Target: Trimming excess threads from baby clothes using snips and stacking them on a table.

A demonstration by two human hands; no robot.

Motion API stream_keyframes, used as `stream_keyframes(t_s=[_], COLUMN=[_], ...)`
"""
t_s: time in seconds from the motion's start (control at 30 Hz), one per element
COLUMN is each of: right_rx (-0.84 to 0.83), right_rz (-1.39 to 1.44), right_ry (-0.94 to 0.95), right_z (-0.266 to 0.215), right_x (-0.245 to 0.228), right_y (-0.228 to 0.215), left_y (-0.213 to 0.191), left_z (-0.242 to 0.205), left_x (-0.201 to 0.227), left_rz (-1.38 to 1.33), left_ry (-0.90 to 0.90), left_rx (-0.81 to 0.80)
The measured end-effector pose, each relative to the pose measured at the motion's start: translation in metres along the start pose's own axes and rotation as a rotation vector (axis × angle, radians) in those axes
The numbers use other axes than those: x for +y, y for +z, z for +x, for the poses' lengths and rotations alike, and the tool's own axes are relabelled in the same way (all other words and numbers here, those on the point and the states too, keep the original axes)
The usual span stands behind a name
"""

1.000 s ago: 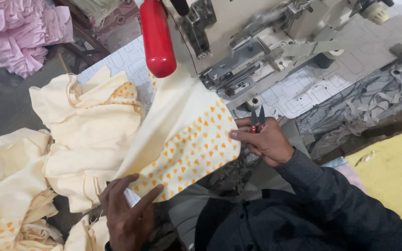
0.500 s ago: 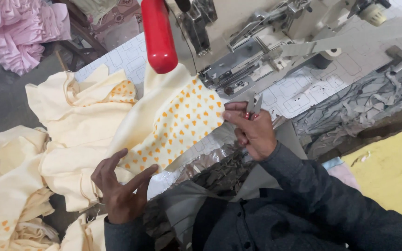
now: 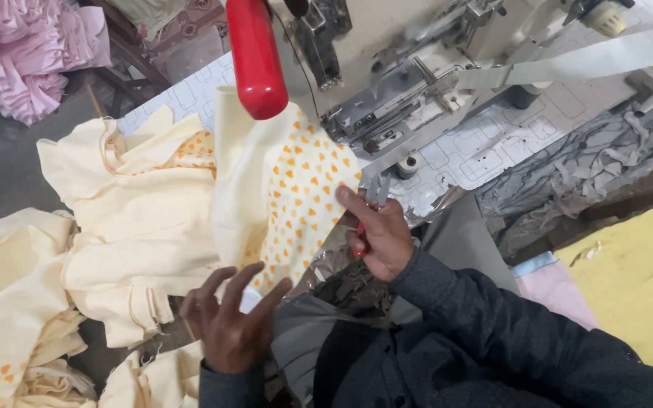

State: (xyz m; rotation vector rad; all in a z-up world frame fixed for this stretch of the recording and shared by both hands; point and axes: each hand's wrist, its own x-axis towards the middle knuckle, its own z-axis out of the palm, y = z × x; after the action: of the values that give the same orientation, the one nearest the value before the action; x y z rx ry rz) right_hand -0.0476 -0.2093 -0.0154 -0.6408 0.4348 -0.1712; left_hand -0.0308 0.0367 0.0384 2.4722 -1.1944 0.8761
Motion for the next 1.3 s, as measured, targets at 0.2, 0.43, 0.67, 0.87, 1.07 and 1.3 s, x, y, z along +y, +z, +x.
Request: stream_keyframes(t_s=[0.2,0.43,0.67,0.87,1.07,1.3], right_rx=[0.077,0.178,0.154,0.154,0.135,0.023], right_rz=[-0.288,-0.411,-0.587,-0.756,-0.87,-0.811], right_ry=[-0.174,-0.49,-0.566,-0.619,-0.698,-0.651], right_z=[0.012,0.031,0.013,0.021,0.039,-0.019], right_x=[-0.025,-0.034,-0.046,-0.049,-0.052,-0.071], right_y=[-0.009,-0.024,-0.015,-0.021,-0.032,-0.016], left_y=[0.033,0.074,0.092,0.096,0.079,0.128], left_z=[0.012,0.049,0.074,0.088,0.005,-0.024], left_x=[0.062,0.115,0.107,0.099,0.098,0.081], left_rz=[-0.221,-0.327,-0.301,-0.178,-0.216,-0.275], left_ry=[0.133,0.073,0.006,0.016,-0.448,-0.352], left_rx=[-0.202,0.025,0.138,0.255,0.352,0.211])
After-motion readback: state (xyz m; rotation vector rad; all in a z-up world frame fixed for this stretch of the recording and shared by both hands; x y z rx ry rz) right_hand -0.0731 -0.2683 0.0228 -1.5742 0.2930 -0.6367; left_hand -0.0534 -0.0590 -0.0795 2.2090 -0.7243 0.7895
